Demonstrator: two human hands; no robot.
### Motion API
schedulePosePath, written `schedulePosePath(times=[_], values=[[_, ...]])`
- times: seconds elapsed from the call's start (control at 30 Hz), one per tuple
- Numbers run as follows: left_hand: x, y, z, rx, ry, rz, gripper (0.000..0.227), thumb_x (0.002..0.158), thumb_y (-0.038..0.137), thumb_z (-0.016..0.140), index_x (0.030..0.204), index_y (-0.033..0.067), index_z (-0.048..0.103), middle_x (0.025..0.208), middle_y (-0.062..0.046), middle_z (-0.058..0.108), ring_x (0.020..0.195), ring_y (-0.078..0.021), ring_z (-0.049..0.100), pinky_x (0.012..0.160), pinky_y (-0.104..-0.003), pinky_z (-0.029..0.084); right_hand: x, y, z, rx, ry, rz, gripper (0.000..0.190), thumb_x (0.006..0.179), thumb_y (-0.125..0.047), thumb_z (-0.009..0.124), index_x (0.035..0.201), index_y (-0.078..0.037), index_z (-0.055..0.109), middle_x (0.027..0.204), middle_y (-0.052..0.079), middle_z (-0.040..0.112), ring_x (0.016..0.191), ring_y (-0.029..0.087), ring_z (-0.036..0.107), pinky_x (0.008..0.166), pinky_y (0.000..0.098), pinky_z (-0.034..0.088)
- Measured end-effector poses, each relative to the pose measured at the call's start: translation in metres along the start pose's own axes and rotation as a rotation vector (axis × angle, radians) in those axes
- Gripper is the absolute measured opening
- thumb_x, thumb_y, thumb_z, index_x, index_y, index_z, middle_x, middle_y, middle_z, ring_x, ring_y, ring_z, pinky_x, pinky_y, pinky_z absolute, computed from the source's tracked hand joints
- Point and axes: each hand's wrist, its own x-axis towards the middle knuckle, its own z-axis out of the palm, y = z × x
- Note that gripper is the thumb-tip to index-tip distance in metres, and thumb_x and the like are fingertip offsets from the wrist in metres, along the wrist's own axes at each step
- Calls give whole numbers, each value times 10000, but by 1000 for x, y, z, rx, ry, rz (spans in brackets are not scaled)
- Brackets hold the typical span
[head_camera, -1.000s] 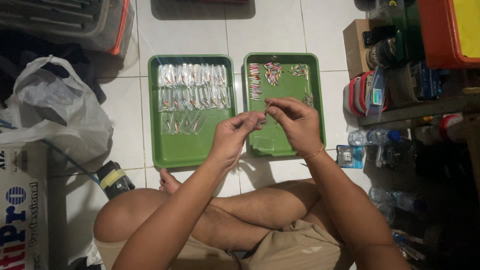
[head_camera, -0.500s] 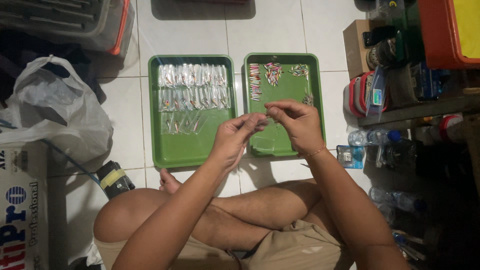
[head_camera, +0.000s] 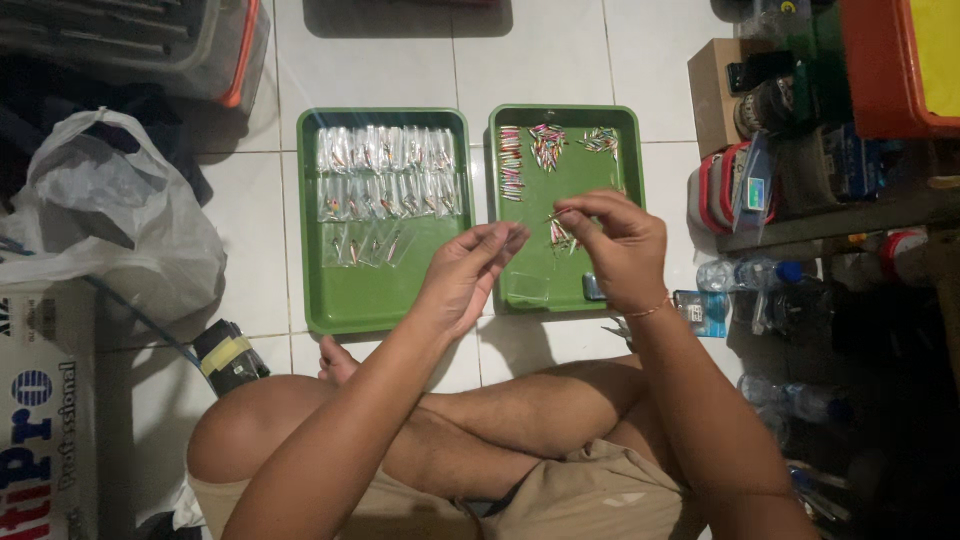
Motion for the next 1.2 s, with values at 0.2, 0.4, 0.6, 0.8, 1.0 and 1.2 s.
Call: schedulePosePath(times=[0.2, 0.4, 0.6, 0.8, 1.0, 1.2], values=[[0, 1, 2, -8, -9, -1, 187, 942, 146, 764, 1095, 40, 752, 1184, -172, 747, 1185, -292, 689, 1149, -419, 479, -1, 3, 11, 20, -55, -74, 174, 870, 73, 784, 995, -48, 791, 935, 118, 766, 950, 196, 677, 862, 325, 543], [-1, 8, 4, 0, -38, -54, 189, 943, 173, 764, 1092, 57, 752, 1193, -173, 740, 1196, -290, 682, 1159, -418, 463, -1, -4, 11, -46, -98, -51, 154, 895, 25, 783, 1004, -81, 798, 978, 140, 760, 975, 238, 678, 894, 367, 532], [-1, 6, 4, -21, -46, -82, 186, 956, 179, 752, 1104, 66, 748, 1187, -156, 743, 1187, -274, 687, 1140, -402, 476, -3, -4, 19, -76, -99, -106, 152, 895, -34, 808, 1038, -86, 807, 1017, 179, 744, 1030, 273, 700, 928, 394, 537], [-8, 18, 13, -88, -95, -158, 225, 980, 205, 721, 1119, 29, 721, 1190, -212, 721, 1159, -287, 694, 1113, -403, 498, -3, 0, 15, -66, -106, -116, 191, 906, -26, 798, 1095, -53, 792, 1052, 195, 750, 1054, 299, 710, 944, 408, 539], [-11, 27, 21, -44, -121, -201, 306, 1010, 299, 674, 1156, 31, 689, 1199, -186, 698, 1159, -275, 689, 1120, -388, 500, -2, 9, 12, -29, -113, 2, 305, 849, -9, 848, 1137, -1, 749, 1023, 158, 764, 920, 201, 690, 851, 375, 570], [-4, 14, 5, 94, -33, -90, 302, 982, 127, 702, 1205, -59, 619, 1183, -253, 652, 1104, -383, 712, 1028, -476, 592, -2, 34, 10, -11, -77, 106, 142, 922, -9, 795, 1048, 32, 744, 893, 146, 747, 807, 173, 678, 764, 363, 598]])
